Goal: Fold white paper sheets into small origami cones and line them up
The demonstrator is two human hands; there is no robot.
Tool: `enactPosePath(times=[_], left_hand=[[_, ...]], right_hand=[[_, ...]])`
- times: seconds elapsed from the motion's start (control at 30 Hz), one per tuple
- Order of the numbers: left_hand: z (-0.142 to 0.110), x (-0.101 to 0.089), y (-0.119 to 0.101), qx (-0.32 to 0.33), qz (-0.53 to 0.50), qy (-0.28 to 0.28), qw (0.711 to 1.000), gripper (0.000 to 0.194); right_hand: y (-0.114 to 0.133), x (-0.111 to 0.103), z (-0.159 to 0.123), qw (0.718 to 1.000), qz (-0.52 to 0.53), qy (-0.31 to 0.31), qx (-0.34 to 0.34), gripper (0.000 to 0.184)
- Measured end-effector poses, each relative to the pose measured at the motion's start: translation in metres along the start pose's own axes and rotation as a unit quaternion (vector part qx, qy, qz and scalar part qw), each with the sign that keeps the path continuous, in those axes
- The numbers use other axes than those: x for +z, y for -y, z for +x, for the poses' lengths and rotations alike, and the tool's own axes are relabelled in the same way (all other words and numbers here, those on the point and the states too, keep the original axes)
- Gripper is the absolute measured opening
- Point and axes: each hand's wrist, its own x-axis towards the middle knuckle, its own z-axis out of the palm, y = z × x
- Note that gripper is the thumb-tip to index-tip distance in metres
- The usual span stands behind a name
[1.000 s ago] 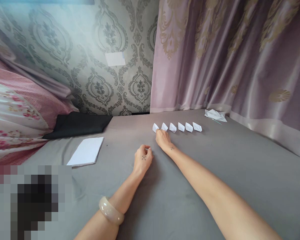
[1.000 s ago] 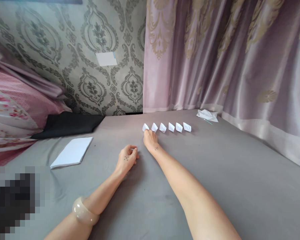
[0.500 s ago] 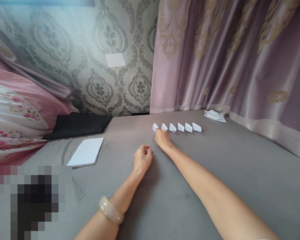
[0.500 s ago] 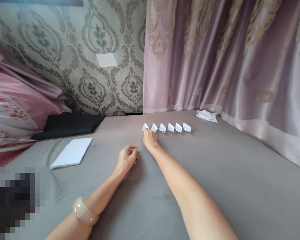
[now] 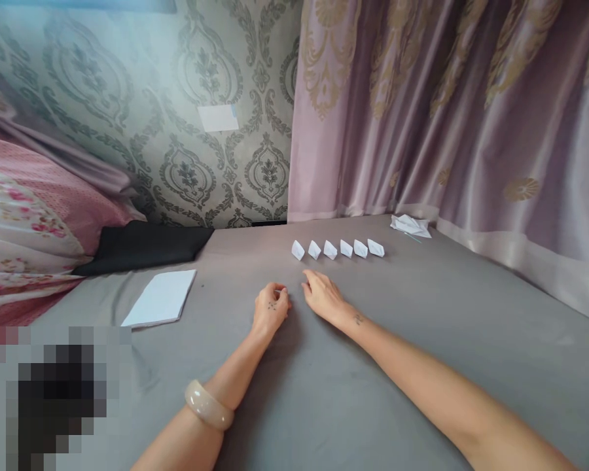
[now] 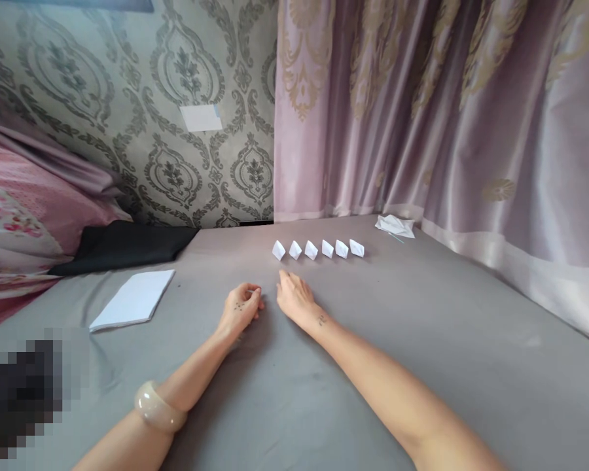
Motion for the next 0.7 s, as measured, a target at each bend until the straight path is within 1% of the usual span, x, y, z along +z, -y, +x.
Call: enactPosePath(times=[0.07, 0.13, 0.23, 0.3, 0.37, 0.47, 0.53, 0.63, 0.7], left_hand=[[0.003, 0.000, 0.003, 0.003, 0.000, 0.007, 1.000, 0.023], [0.004, -0.001, 0.006, 0.007, 0.000, 0.012, 1.000, 0.022], [0.004, -0.002, 0.008, 0.012, -0.001, 0.019, 1.000, 0.021], [0.002, -0.002, 0.009, 0.017, -0.004, 0.026, 1.000, 0.021], [0.001, -0.001, 0.010, 0.020, -0.006, 0.032, 0.999, 0.022], [0.000, -0.002, 0.009, 0.015, -0.012, 0.044, 0.999, 0.022], [0.001, -0.007, 0.007, 0.003, -0.019, 0.067, 0.998, 0.024], [0.004, -0.024, 0.001, -0.029, -0.019, 0.116, 0.993, 0.030], [0.006, -0.044, -0.001, -0.048, -0.010, 0.141, 0.989, 0.033]], right_hand=[[-0.001, -0.005, -0.025, 0.999, 0.009, 0.023, -0.037, 0.028], [-0.002, -0.009, -0.049, 0.993, 0.037, 0.053, -0.103, 0.028], [-0.002, -0.009, -0.081, 0.982, 0.073, 0.060, -0.162, 0.033], [-0.001, -0.007, -0.095, 0.980, 0.067, 0.051, -0.182, 0.040], [-0.001, -0.004, -0.103, 0.982, 0.062, 0.028, -0.174, 0.042], [-0.001, -0.002, -0.108, 0.983, 0.068, 0.026, -0.167, 0.041], [-0.002, -0.003, -0.108, 0.983, 0.070, 0.025, -0.168, 0.040], [-0.003, -0.003, -0.108, 0.982, 0.071, 0.017, -0.173, 0.039], [-0.004, -0.003, -0.108, 0.982, 0.072, 0.010, -0.176, 0.038]])
